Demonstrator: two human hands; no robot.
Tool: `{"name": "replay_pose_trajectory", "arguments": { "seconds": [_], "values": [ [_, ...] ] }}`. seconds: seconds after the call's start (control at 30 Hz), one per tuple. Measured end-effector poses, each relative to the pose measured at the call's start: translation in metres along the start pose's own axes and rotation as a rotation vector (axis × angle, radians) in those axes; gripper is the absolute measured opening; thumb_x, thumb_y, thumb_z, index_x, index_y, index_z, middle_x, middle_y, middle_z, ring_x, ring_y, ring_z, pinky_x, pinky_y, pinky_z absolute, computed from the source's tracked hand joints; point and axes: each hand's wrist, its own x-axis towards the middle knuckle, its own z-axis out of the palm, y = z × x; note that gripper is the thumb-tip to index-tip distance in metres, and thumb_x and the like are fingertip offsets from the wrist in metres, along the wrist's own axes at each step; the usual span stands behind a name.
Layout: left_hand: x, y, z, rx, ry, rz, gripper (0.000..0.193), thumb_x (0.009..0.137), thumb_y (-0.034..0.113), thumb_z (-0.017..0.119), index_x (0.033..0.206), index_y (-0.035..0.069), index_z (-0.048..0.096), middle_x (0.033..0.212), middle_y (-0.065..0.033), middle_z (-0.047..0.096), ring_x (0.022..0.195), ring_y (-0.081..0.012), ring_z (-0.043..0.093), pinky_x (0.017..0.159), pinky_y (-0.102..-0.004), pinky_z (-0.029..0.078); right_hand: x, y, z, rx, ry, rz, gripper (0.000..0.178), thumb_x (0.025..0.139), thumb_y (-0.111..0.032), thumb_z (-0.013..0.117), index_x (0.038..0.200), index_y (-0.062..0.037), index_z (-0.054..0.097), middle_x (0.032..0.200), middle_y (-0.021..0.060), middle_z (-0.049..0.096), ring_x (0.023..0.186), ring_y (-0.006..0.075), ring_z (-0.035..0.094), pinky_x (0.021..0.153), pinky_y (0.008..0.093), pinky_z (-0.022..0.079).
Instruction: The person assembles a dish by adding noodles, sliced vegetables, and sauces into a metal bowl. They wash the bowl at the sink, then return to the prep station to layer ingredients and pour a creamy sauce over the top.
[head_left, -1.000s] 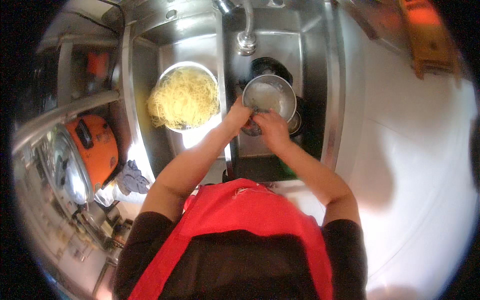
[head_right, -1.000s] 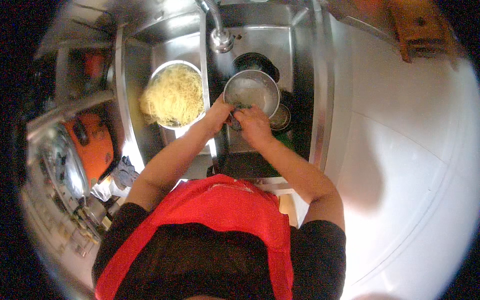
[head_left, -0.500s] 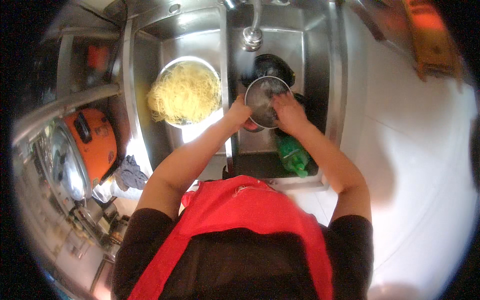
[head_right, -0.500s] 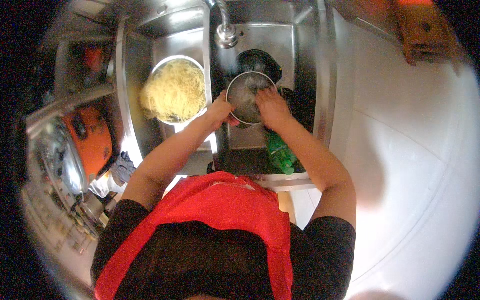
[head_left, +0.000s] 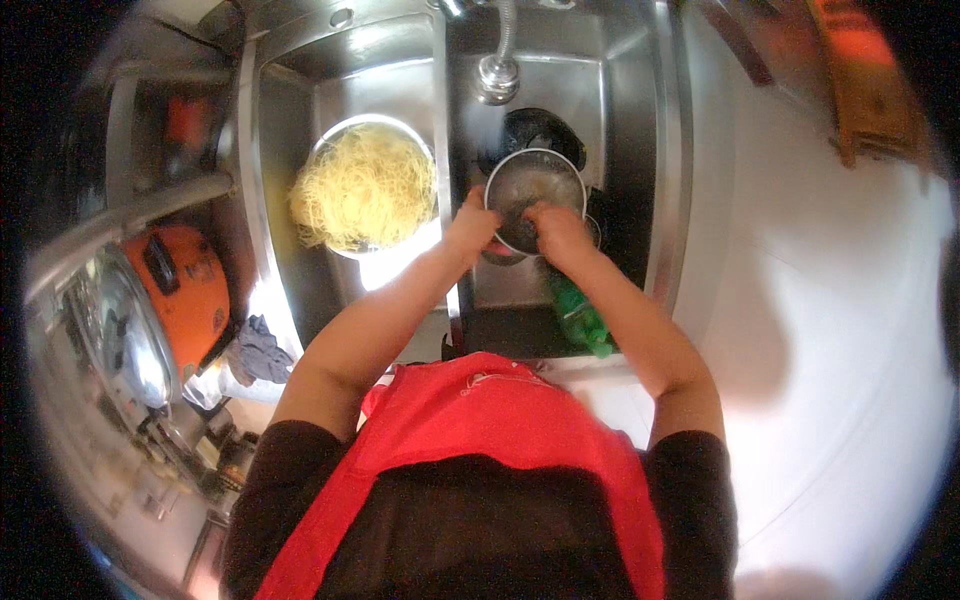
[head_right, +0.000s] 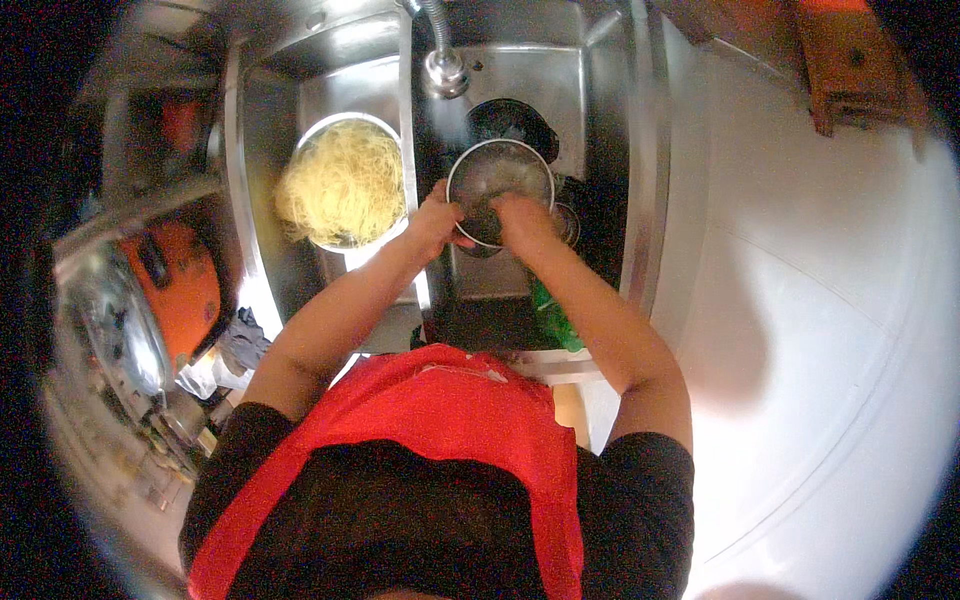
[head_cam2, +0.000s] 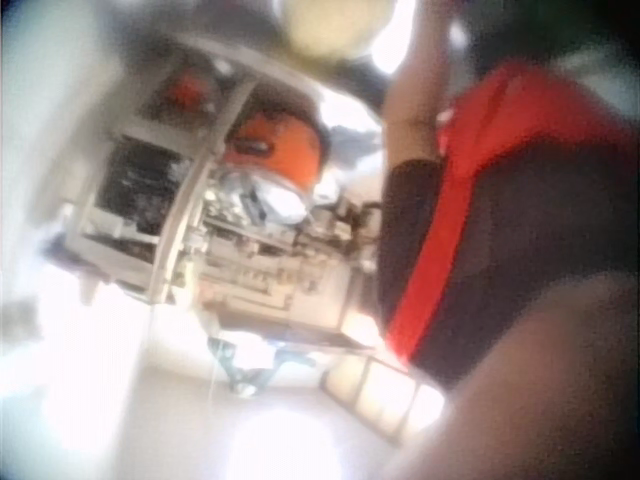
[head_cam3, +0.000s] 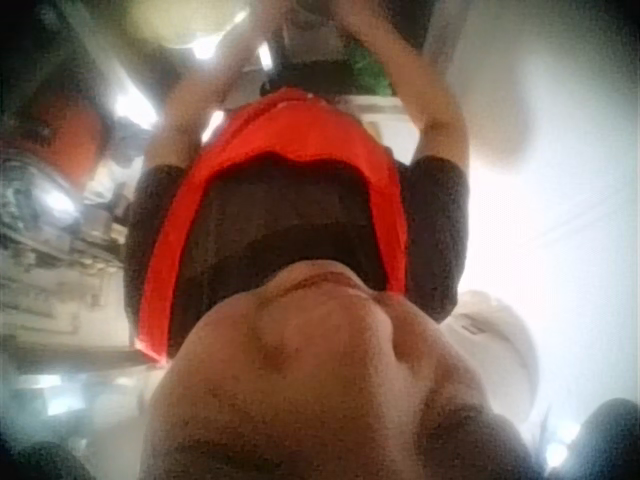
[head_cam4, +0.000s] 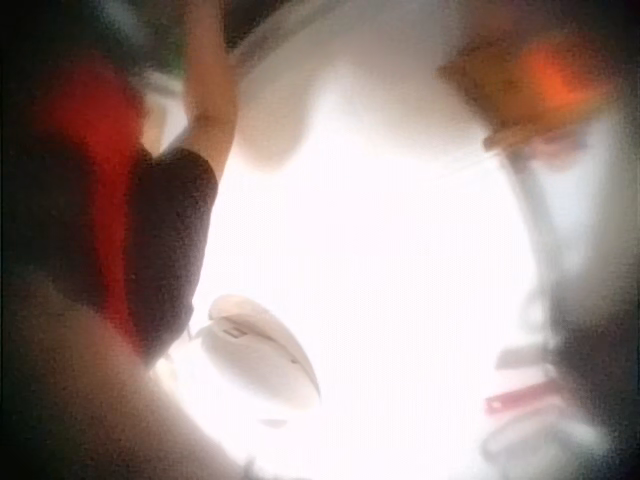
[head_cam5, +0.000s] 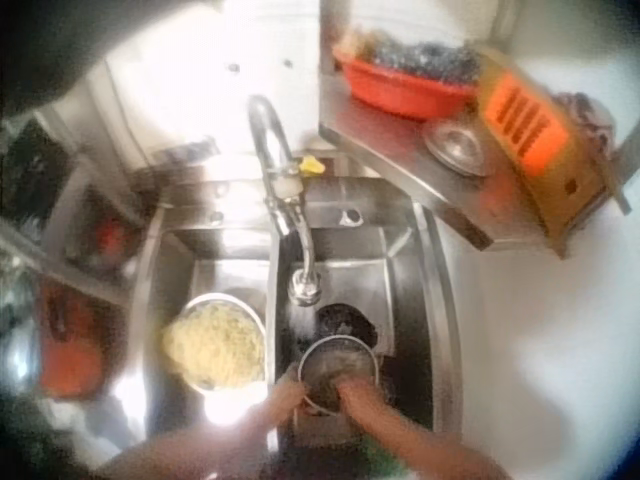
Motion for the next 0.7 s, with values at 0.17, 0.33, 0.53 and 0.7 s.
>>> {"name": "replay_pose_trajectory", "arguments": {
  "seconds": [0.17,0.33,0.53,0.7],
  "values": [
    [-0.018,0.000,0.020,-0.124,-0.099,-0.175,0.049,0.080,-0.003,0.045,0.127,0.010,0.035,0.105,-0.0152,0.057,0.075,-0.0287,0.064,0.047,-0.0334,0.057,0.025,0.007,0.007,0.003,0.246,-0.071,0.030,0.073,0.002,0.050,0.099,-0.0080,0.060,0.105,0.0143,0.059,0.099,0.0347,0.056,0.082,0.0419,0.046],
    [-0.003,0.004,0.005,0.011,0.051,-0.001,0.049,0.081,-0.003,0.045,0.127,0.011,0.034,0.106,-0.0145,0.057,0.076,-0.0275,0.064,0.048,-0.0348,0.057,0.008,-0.005,0.010,0.024,0.065,0.029,0.036,0.064,0.008,0.056,0.096,-0.0085,0.060,0.101,0.0145,0.058,0.099,0.0350,0.053,0.081,0.0414,0.046],
    [-0.009,0.006,0.010,-0.076,-0.033,-0.131,0.046,0.082,0.001,0.043,0.125,0.008,0.031,0.102,-0.0156,0.057,0.071,-0.0275,0.063,0.047,-0.0360,0.056,0.041,0.007,-0.007,-0.069,0.381,-0.118,0.028,0.076,-0.002,0.050,0.102,-0.0108,0.059,0.103,0.0143,0.058,0.099,0.0338,0.055,0.082,0.0432,0.046],
    [-0.002,0.038,-0.001,-0.136,0.016,0.034,0.043,0.081,-0.003,0.040,0.121,0.007,0.029,0.097,-0.0172,0.056,0.067,-0.0300,0.063,0.050,-0.0362,0.057,0.027,-0.017,-0.006,-0.101,0.098,0.114,0.037,0.069,0.000,0.062,0.104,-0.0114,0.058,0.101,0.0159,0.058,0.097,0.0353,0.056,0.080,0.0440,0.046]
  ]
}}
